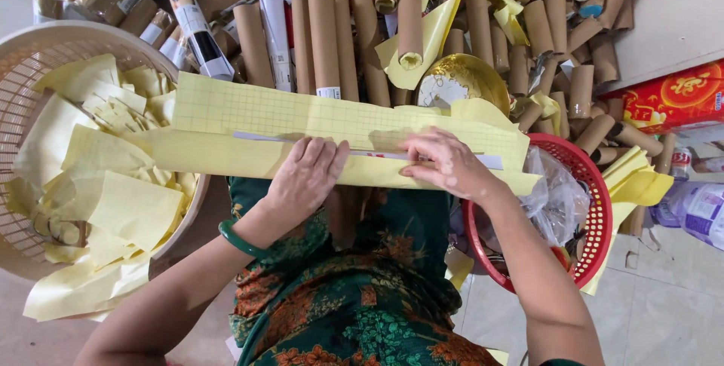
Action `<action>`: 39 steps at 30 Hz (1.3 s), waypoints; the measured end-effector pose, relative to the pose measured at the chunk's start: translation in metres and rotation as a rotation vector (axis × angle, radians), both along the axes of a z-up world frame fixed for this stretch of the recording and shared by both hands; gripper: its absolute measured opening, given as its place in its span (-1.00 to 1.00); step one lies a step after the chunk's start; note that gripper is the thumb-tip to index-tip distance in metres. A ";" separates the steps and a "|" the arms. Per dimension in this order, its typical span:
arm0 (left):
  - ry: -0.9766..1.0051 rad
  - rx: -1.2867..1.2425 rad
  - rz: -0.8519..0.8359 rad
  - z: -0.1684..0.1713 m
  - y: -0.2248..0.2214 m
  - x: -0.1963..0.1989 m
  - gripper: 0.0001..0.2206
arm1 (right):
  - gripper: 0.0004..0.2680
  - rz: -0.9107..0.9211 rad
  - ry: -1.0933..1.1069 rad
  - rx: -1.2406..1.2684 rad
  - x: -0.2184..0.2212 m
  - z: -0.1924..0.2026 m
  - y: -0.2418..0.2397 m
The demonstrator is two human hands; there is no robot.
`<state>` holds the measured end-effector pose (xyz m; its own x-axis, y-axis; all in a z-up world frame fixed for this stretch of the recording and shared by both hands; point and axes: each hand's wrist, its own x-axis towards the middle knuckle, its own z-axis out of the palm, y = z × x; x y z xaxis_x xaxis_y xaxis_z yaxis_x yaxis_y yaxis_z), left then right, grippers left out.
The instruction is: Rolling printed posters with protective paper and inserting them into cardboard shipping tubes.
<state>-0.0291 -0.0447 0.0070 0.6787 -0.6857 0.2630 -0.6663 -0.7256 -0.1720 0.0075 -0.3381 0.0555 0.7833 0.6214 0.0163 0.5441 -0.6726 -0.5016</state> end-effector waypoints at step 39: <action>1.700 -1.708 0.460 -0.059 -0.072 -0.039 -0.64 | -0.59 0.110 -0.383 -0.184 -0.018 -0.023 0.032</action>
<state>-0.0680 -0.1163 -0.0517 0.7817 -0.3766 -0.4970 0.6130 0.3179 0.7233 -0.0103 -0.3062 0.0323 0.6712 0.7207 0.1737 0.7409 -0.6595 -0.1268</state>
